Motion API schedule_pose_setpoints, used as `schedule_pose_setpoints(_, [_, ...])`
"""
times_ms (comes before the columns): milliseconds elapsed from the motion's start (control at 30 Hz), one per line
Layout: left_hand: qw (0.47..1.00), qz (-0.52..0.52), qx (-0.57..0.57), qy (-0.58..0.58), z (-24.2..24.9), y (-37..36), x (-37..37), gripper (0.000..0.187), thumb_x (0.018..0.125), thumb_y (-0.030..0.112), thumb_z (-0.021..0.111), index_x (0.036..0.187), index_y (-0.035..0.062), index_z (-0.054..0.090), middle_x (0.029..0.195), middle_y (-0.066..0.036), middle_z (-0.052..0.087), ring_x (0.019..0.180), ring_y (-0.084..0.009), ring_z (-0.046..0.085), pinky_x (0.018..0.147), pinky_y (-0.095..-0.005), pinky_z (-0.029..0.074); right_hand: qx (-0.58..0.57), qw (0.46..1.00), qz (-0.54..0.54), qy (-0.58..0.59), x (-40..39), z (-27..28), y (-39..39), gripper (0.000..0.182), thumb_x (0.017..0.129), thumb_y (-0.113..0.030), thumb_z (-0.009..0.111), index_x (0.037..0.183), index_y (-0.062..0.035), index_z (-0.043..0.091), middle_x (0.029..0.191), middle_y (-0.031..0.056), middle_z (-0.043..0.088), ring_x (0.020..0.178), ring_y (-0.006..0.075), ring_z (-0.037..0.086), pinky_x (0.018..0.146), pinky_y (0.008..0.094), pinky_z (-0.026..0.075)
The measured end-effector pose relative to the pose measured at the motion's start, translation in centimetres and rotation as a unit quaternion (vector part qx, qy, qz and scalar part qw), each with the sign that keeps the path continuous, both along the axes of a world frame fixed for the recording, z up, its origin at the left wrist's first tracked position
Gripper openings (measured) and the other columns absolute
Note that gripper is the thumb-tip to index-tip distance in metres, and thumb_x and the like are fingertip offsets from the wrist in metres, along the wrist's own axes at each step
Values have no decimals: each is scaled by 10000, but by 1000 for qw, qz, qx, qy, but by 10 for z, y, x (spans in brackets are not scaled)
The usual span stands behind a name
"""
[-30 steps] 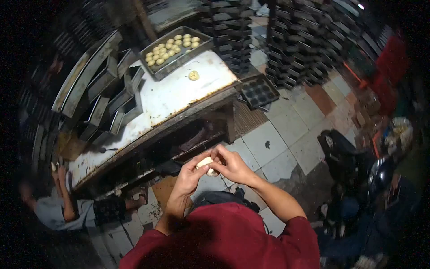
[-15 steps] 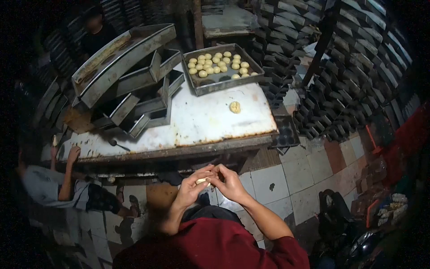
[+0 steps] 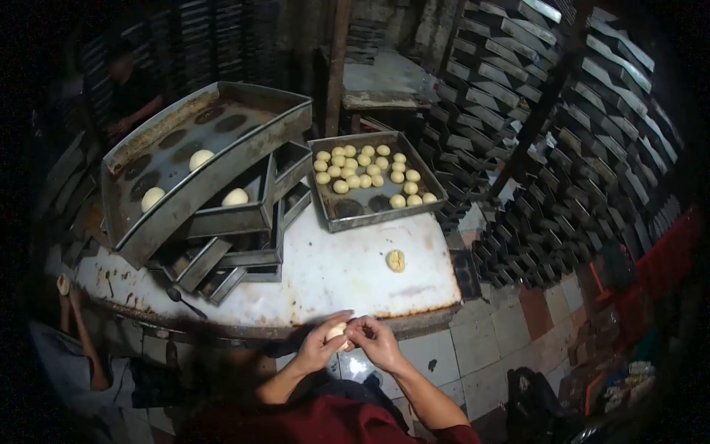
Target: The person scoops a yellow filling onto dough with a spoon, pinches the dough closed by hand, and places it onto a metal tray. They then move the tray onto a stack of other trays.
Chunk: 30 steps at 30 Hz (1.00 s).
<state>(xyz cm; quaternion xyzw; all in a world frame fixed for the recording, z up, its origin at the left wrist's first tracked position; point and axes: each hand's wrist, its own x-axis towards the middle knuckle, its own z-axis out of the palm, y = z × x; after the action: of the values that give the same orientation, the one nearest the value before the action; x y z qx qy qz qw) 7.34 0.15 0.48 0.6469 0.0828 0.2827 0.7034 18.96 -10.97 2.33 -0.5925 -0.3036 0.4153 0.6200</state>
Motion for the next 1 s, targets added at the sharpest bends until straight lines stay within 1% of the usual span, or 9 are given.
schedule_pose_setpoints(33, [994,48,-94,8,0,-4,7,286,871,104,559,1126,-13,505,1019,-102,561,956,-148,539,853,-265,436,-11,999,-8,29,4,-3,7,105,860,-28,559,937,43,552,859,91,578,765,142,582,667,256,492])
schedule_pose_setpoints(167, [924,158,-346,-35,-39,4,48,145,884,10,483,1026,4,506,957,-81,565,854,-150,565,792,-275,466,99,830,-65,-545,6,5,29,187,764,-52,662,928,3,591,891,133,568,830,242,561,728,302,464])
schedule_pose_setpoints(267, [908,133,-386,-89,-16,-9,64,109,892,21,475,990,-4,516,957,-80,568,864,-154,564,822,-285,455,114,930,-79,-341,42,-10,34,169,755,-13,670,871,9,549,888,86,554,770,149,530,679,255,450])
schedule_pose_setpoints(367, [967,206,-138,-62,-11,-13,75,150,866,94,572,1000,32,547,945,-38,557,887,-90,521,781,-230,438,115,987,-81,-76,62,-5,49,143,798,-20,637,839,-14,500,786,40,555,723,93,515,669,222,439])
schedule_pose_setpoints(533, [845,272,-450,-94,-7,9,84,251,954,237,425,1105,45,485,1053,-62,549,974,-154,535,856,-290,430,197,855,14,-479,49,-11,62,256,822,-58,524,1062,26,558,1139,226,537,1127,379,435,943,421,360])
schedule_pose_setpoints(700, [915,-11,-402,-24,20,28,50,752,884,609,119,1383,57,222,1361,-122,363,1262,-227,337,1058,-387,226,147,939,76,-301,73,7,98,443,801,-85,601,1201,8,434,1123,173,531,1039,255,517,893,356,414])
schedule_pose_setpoints(800, [903,-212,-371,-48,13,57,12,756,875,624,153,1429,125,29,1484,-92,93,1354,-275,154,1102,-401,131,110,940,109,-303,103,91,121,498,725,-75,719,1135,-14,442,1131,143,512,1012,213,516,877,326,419])
schedule_pose_setpoints(967, [914,-268,-303,17,-18,102,-51,591,954,450,249,1422,113,121,1448,-118,224,1317,-265,263,1080,-399,202,325,589,30,-739,87,326,189,486,728,-332,674,1048,13,555,1130,168,535,1071,292,502,868,388,417])
schedule_pose_setpoints(1000, [919,-265,-292,-4,-12,107,-58,514,976,313,307,1414,91,156,1436,-130,250,1306,-251,289,1066,-368,240,374,676,16,-634,83,346,217,486,760,-290,663,1118,10,531,1101,169,564,1014,257,552,831,359,467])
